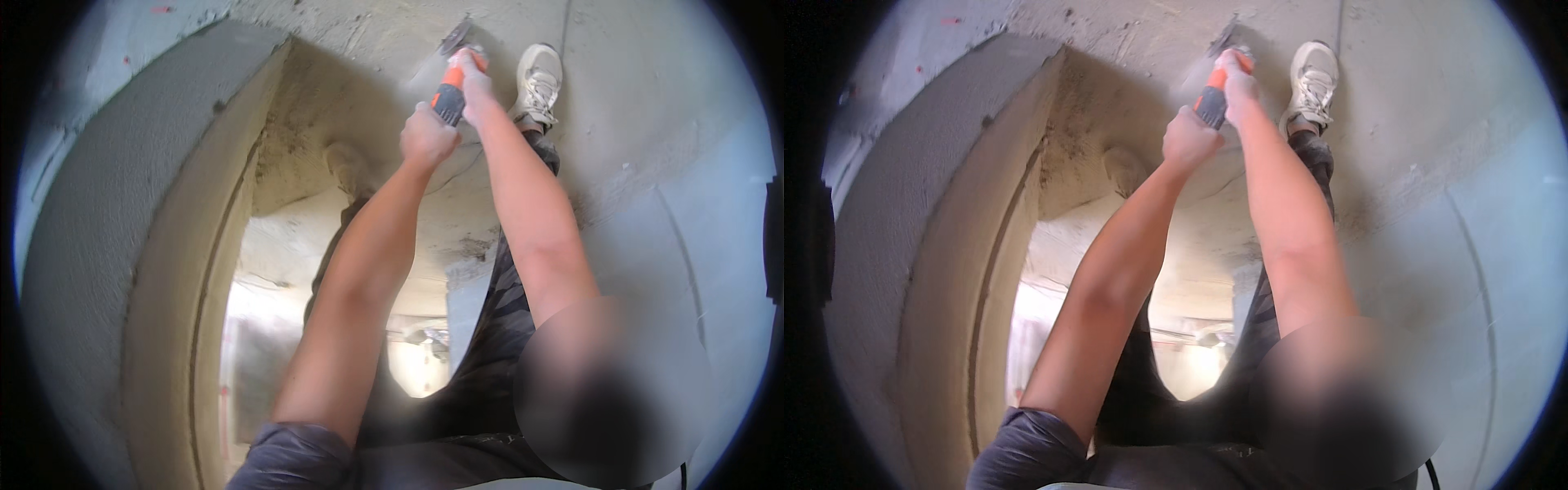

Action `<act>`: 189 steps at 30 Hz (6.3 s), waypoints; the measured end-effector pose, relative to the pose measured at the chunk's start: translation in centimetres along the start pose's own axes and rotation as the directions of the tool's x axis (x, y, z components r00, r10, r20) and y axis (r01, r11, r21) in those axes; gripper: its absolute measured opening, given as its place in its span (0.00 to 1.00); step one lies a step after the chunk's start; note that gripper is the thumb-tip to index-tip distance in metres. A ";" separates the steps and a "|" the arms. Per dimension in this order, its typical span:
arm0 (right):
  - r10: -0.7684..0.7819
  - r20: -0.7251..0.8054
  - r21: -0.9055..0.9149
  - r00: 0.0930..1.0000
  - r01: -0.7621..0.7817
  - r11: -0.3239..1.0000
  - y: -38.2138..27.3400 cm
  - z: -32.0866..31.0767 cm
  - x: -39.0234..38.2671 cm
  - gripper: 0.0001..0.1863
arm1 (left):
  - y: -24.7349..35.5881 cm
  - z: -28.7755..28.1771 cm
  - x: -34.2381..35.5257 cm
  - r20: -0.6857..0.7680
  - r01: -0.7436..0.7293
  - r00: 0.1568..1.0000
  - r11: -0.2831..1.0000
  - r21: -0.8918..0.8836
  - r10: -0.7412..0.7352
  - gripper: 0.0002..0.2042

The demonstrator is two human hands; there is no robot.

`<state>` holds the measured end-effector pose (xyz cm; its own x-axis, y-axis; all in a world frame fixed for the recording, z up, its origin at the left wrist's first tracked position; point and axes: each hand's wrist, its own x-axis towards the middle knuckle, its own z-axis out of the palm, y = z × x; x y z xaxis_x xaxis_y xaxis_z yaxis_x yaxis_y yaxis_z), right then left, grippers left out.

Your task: The person uses an angle grinder to cut a line into a concrete floor. They guide the tool along a marked line, creating a groove while dust is generated. The person moves along the line, maintaining control of the grinder throughout the process.

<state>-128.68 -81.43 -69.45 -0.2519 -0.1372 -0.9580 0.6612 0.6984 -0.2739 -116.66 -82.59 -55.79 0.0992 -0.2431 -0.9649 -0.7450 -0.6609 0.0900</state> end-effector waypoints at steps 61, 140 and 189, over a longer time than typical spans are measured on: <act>0.058 -0.093 -0.097 0.994 -0.067 0.993 0.4 0.2 -0.7 0.35 | -1.4 -0.3 0.1 0.038 0.016 0.999 1.000 0.000 -0.016 0.26; 0.098 -0.206 -0.035 0.974 -0.108 0.994 8.1 -2.5 -6.1 0.35 | -6.2 2.7 -3.4 0.017 -0.041 0.999 0.999 -0.030 0.041 0.24; 0.088 -0.179 -0.062 0.980 -0.101 0.993 0.0 -3.2 -2.7 0.38 | 1.3 2.4 -2.0 0.058 -0.003 0.998 0.999 0.046 0.000 0.26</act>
<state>-130.20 -78.79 -66.56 -0.3148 0.0525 -0.9477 0.6381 0.7508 -0.1704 -119.44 -81.24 -54.37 0.0606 -0.2021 -0.9775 -0.7752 -0.6264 0.0814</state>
